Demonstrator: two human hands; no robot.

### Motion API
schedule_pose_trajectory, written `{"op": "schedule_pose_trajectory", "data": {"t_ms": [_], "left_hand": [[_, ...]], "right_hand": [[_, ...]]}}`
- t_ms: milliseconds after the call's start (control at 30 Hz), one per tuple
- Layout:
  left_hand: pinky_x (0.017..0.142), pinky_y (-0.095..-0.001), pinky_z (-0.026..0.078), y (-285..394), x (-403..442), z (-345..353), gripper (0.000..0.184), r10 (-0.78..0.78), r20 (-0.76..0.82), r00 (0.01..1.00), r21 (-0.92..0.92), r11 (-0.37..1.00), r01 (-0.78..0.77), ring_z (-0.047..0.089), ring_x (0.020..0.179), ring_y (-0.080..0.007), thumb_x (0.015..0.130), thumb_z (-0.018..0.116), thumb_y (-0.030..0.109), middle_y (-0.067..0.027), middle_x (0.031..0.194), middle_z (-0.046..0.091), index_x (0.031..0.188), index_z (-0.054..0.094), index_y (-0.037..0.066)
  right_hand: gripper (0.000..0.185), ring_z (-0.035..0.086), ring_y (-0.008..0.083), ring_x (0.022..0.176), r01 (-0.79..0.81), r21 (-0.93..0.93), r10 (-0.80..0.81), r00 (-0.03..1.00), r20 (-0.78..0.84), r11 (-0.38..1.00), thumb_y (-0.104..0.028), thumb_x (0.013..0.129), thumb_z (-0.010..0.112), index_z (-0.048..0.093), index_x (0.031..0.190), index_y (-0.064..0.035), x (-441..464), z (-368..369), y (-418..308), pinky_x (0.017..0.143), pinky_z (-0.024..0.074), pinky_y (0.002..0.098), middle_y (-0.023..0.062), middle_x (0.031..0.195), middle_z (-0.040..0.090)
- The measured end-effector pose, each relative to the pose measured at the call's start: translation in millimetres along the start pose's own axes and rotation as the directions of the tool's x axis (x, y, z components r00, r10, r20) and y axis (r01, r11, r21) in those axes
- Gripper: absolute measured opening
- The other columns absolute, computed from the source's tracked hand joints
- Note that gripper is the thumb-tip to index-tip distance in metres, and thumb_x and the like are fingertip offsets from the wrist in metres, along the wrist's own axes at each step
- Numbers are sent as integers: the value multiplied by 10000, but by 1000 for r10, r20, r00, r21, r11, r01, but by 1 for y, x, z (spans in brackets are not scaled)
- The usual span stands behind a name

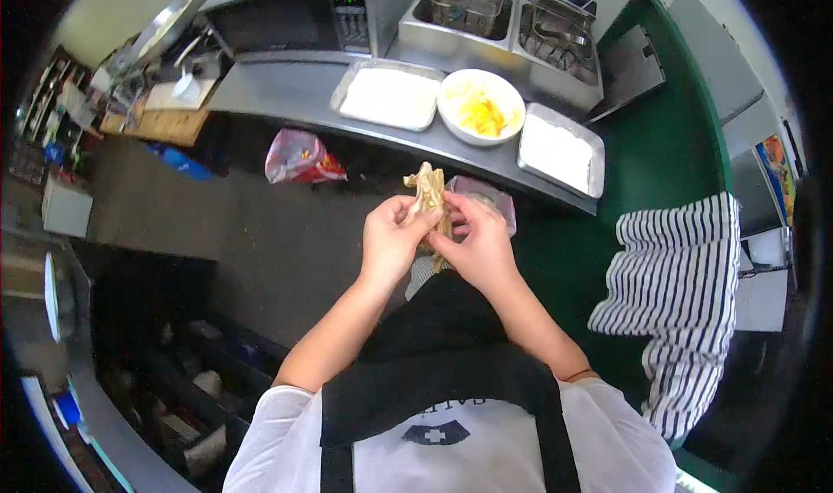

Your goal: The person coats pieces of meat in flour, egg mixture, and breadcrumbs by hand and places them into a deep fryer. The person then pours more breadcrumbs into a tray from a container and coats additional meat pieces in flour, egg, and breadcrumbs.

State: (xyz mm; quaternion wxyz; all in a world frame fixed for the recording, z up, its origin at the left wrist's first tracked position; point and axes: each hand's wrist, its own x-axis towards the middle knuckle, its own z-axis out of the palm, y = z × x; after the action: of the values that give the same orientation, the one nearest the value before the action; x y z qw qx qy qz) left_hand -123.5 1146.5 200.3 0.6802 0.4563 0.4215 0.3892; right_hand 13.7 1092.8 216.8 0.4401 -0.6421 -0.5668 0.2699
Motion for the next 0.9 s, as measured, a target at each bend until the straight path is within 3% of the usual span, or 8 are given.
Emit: {"op": "schedule_pose_trajectory", "data": {"t_ms": [133, 400, 500, 600, 733, 800, 833, 900], "left_hand": [[616, -235, 531, 22, 55, 6, 196, -75, 70, 995, 88, 994, 69, 634, 704, -93, 873, 697, 123, -40, 865, 673, 1004, 617, 0], [627, -223, 519, 61, 147, 27, 173, -219, 270, 938, 146, 972, 185, 629, 715, -79, 868, 693, 52, -50, 858, 676, 998, 620, -35], [609, -219, 516, 71, 183, 21, 179, -235, 363, 902, 189, 966, 176, 638, 713, -79, 855, 694, 72, -36, 868, 683, 1009, 632, 5], [601, -202, 497, 91, 212, 17, 231, -305, 413, 859, 178, 951, 252, 636, 711, -77, 852, 712, 85, -39, 867, 686, 1043, 623, -9], [600, -200, 500, 104, 253, -3, 207, -320, 516, 794, 169, 947, 272, 634, 710, -73, 847, 694, 51, -28, 864, 681, 1038, 624, 13], [603, -203, 503, 111, 272, -15, 202, -326, 558, 763, 163, 945, 284, 634, 717, -75, 844, 695, 46, -27, 869, 679, 1031, 625, 18], [605, -205, 504, 113, 281, -21, 200, -331, 576, 747, 162, 942, 293, 635, 720, -76, 842, 695, 44, -26, 872, 678, 1028, 625, 21], [616, -209, 507, 119, 297, -32, 204, -347, 588, 730, 172, 936, 307, 634, 726, -80, 836, 691, 32, -34, 884, 674, 1026, 620, 7]], "right_hand": [[460, 660, 166, 896, -272, 495, 225, 962, 153, 826, -63, 739, 750, 584, 1156, 41, 57, -15, 35, 769, 540, 307, 105, 1016, 675], [384, 642, 157, 965, -365, 637, 384, 916, 117, 678, 44, 799, 580, 575, 1183, 55, 120, -65, 79, 865, 506, 298, 102, 1090, 669], [332, 647, 143, 934, -363, 633, 518, 852, -71, 684, 16, 802, 576, 621, 1130, 44, 124, -102, 99, 839, 509, 280, 84, 1039, 687], [319, 656, 141, 863, -420, 486, 593, 753, -284, 766, -3, 811, 568, 625, 1121, 48, 112, -158, 127, 783, 517, 278, 82, 997, 694], [255, 674, 189, 785, -465, 155, 455, 652, -607, 872, -73, 823, 588, 650, 1043, 41, 116, -193, 167, 690, 516, 326, 119, 866, 700], [228, 687, 250, 766, -599, -145, 345, 624, -701, 787, -102, 821, 598, 662, 1001, 21, 129, -195, 180, 672, 513, 358, 167, 820, 690], [202, 667, 362, 791, -645, -284, 294, 637, -713, 709, -126, 815, 604, 664, 968, -10, 137, -190, 193, 685, 510, 403, 240, 838, 652], [192, 642, 414, 816, -693, -403, 282, 652, -703, 598, -117, 815, 576, 662, 955, -18, 154, -163, 217, 719, 503, 463, 256, 849, 643]]}}
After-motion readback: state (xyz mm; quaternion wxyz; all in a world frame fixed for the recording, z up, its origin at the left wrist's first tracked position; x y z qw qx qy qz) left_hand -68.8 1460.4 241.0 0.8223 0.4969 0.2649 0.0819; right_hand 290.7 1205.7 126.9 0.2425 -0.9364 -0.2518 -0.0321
